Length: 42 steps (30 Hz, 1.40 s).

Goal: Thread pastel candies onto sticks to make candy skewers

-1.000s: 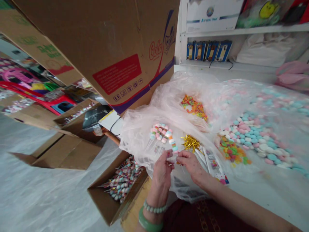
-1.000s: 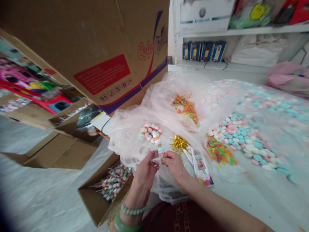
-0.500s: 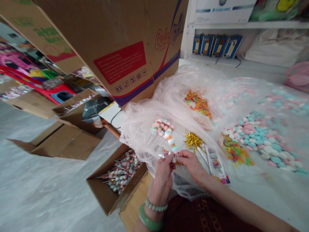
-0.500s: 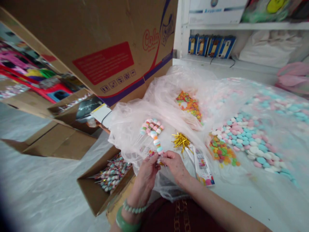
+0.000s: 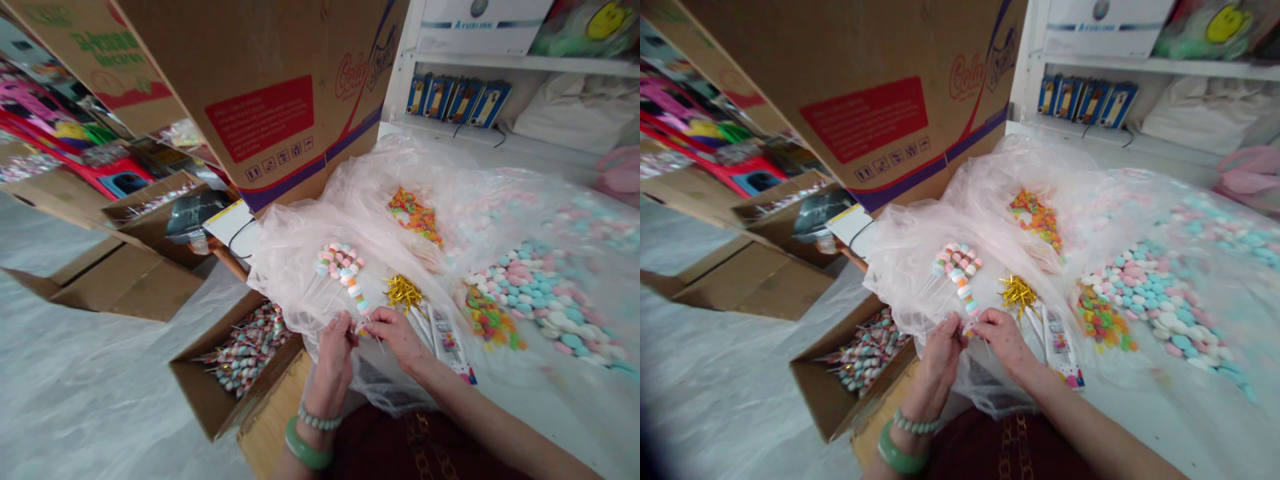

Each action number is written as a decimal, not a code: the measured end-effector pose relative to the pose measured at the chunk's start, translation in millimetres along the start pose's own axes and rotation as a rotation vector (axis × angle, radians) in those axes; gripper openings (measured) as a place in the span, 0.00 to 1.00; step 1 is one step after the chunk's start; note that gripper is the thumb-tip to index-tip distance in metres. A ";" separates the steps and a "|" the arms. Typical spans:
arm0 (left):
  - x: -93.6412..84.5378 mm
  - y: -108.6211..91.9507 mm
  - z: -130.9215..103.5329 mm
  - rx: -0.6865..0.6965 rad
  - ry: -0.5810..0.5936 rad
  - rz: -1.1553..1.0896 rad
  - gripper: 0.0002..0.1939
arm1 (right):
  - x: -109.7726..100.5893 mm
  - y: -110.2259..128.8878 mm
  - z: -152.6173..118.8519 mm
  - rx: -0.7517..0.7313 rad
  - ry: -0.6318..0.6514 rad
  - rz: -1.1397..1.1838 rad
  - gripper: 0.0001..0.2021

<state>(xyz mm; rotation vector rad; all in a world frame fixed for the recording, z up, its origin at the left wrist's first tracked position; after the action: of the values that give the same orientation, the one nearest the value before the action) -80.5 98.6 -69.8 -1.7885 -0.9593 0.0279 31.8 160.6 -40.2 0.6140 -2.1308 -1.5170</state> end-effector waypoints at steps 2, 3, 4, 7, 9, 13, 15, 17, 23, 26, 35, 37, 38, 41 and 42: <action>2.1 -2.3 1.4 -0.009 0.041 0.003 0.16 | -2.5 -0.8 1.4 0.016 -0.014 -0.013 0.09; 4.4 -4.2 2.0 -0.014 0.061 -0.019 0.15 | -2.8 -0.1 1.9 0.016 -0.014 -0.011 0.09; 6.8 -6.5 2.6 -0.016 0.075 -0.048 0.15 | -2.4 1.5 2.3 0.012 -0.007 -0.006 0.08; 9.7 -13.8 3.6 -0.023 0.051 -0.129 0.14 | -3.1 9.6 1.6 -0.016 0.022 -0.004 0.08; 7.5 -18.3 4.2 -0.025 0.010 -0.186 0.12 | -8.9 16.8 -2.4 -0.036 0.028 -0.039 0.08; -8.1 -25.5 4.8 -0.034 -0.128 -0.320 0.07 | -27.9 29.5 -23.3 -0.077 0.041 -0.171 0.10; -14.2 -29.0 4.5 -0.052 -0.189 -0.379 0.06 | -37.0 31.6 -38.3 -0.096 0.037 -0.252 0.10; -14.7 -30.6 3.3 -0.104 -0.225 -0.438 0.07 | -42.7 30.4 -53.0 -0.113 0.027 -0.341 0.09; 0.0 -35.9 0.8 -0.175 -0.197 -0.511 0.12 | -37.0 26.1 -73.5 -0.238 0.011 -0.582 0.08; 4.6 -38.6 1.6 -0.134 -0.146 -0.547 0.12 | -35.6 28.1 -71.8 -0.312 -0.019 -0.675 0.06; 4.4 -60.5 1.1 0.160 -0.050 -0.405 0.06 | -26.7 50.0 -83.2 -0.523 -0.051 -0.900 0.10; 8.4 -60.1 0.3 0.185 -0.048 -0.360 0.08 | -25.2 50.6 -83.4 -0.544 -0.056 -0.873 0.10; 11.3 -57.0 -0.1 0.167 -0.044 -0.345 0.08 | -26.0 48.3 -81.2 -0.530 -0.057 -0.836 0.09; 21.9 -44.9 -2.1 0.081 0.009 -0.331 0.09 | -36.5 33.8 -68.8 -0.386 -0.095 -0.694 0.08; 24.3 -42.0 -2.9 0.064 0.028 -0.334 0.09 | -41.3 28.4 -64.9 -0.327 -0.115 -0.648 0.07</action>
<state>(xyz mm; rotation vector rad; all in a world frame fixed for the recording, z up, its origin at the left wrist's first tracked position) -87.5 116.3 -25.0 -1.5476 -1.2120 -0.1753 100.6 144.8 1.6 1.1904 -1.7758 -2.2248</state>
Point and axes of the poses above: each hand's wrist, its own z-axis towards the middle knuckle, its own x-axis out of the palm, y = z × x, the point moved 9 cm from there along z, towards the middle knuckle, and after that the axes turned 7 degrees about y, right-handed, at the moved point
